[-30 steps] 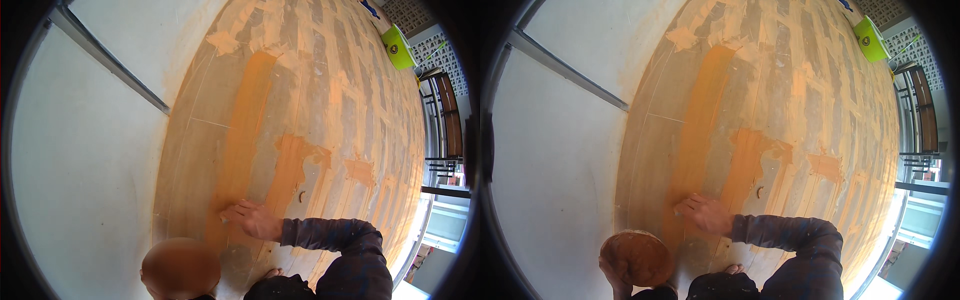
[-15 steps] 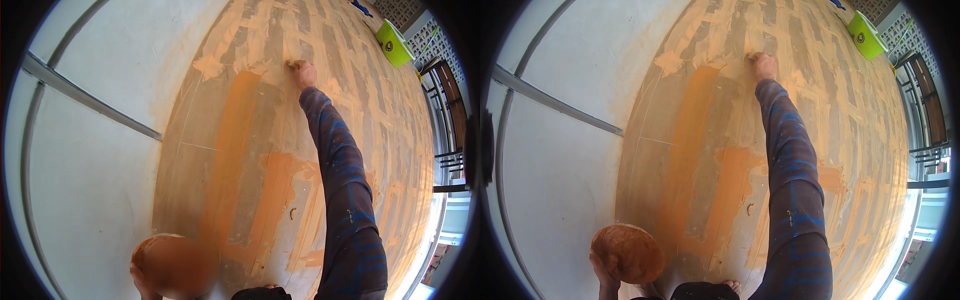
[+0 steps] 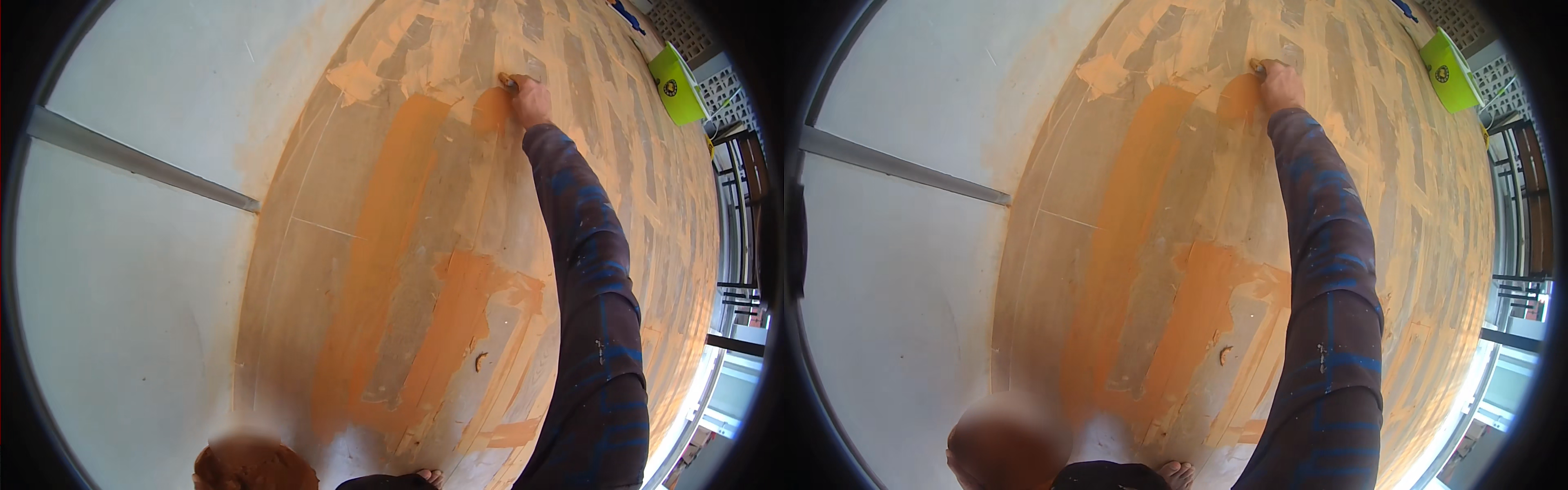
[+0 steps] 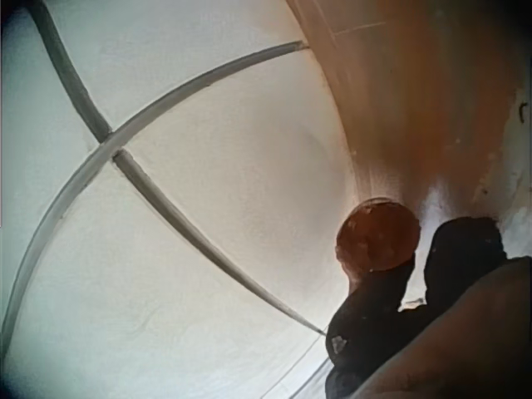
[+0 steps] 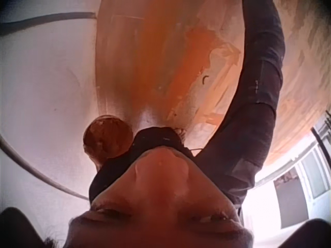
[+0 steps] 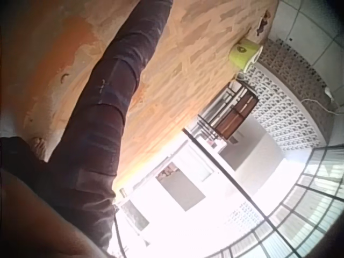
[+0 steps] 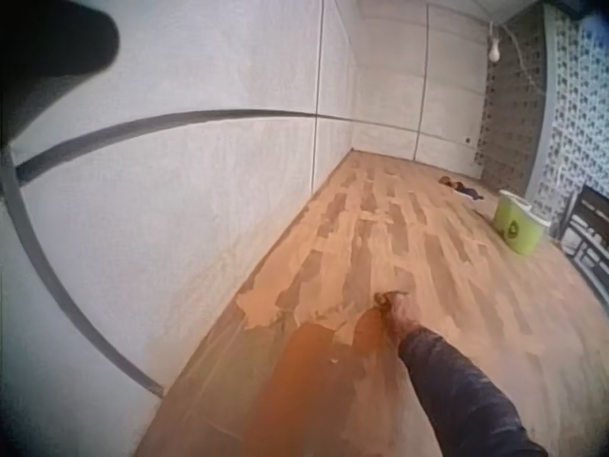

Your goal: The person applies a brown paste from a bowl to the gaps between wood-look floor tiles using a small scraper, then smooths the paste over the tile surfaces by hand and with the scraper.

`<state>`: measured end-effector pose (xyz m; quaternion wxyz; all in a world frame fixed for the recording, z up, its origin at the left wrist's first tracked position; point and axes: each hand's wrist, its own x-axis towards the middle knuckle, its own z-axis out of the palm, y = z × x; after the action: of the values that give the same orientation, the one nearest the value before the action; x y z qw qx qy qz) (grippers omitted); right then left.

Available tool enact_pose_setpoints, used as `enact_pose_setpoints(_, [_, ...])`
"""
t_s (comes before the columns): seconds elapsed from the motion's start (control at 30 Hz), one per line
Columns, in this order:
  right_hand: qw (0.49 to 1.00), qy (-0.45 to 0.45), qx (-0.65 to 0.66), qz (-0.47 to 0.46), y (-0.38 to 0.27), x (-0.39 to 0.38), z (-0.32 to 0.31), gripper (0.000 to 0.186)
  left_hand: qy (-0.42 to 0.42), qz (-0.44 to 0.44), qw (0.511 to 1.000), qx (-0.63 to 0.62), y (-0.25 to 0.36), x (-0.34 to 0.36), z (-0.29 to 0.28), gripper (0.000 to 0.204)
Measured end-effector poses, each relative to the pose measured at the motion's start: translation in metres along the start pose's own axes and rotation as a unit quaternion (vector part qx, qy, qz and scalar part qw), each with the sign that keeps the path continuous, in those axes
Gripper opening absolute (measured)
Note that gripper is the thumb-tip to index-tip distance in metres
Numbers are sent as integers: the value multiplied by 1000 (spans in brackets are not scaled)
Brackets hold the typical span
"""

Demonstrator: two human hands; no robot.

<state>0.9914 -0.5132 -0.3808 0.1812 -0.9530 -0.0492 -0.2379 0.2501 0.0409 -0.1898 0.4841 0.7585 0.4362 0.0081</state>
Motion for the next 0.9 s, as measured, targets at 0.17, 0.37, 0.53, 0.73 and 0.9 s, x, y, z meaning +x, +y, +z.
enact_pose_setpoints(0.17, [984,-24,37,-172,-42,-78,-26,31,-2,-43,999,-26,14,-9,37,55])
enact_pose_setpoints(0.37, [984,-91,148,-51,-109,-131,-78,25,-5,-40,998,-43,36,-24,44,55])
enact_pose_setpoints(0.53, [996,24,29,84,-18,-5,2,26,-46,-48,996,-56,40,-6,64,55])
enact_pose_setpoints(0.73, [997,-54,-16,43,-48,-26,1,27,-37,-64,997,-17,52,-21,76,57])
enact_pose_setpoints(0.9, [997,-40,25,-55,-114,-104,-8,23,-82,-43,995,-21,58,-14,100,58])
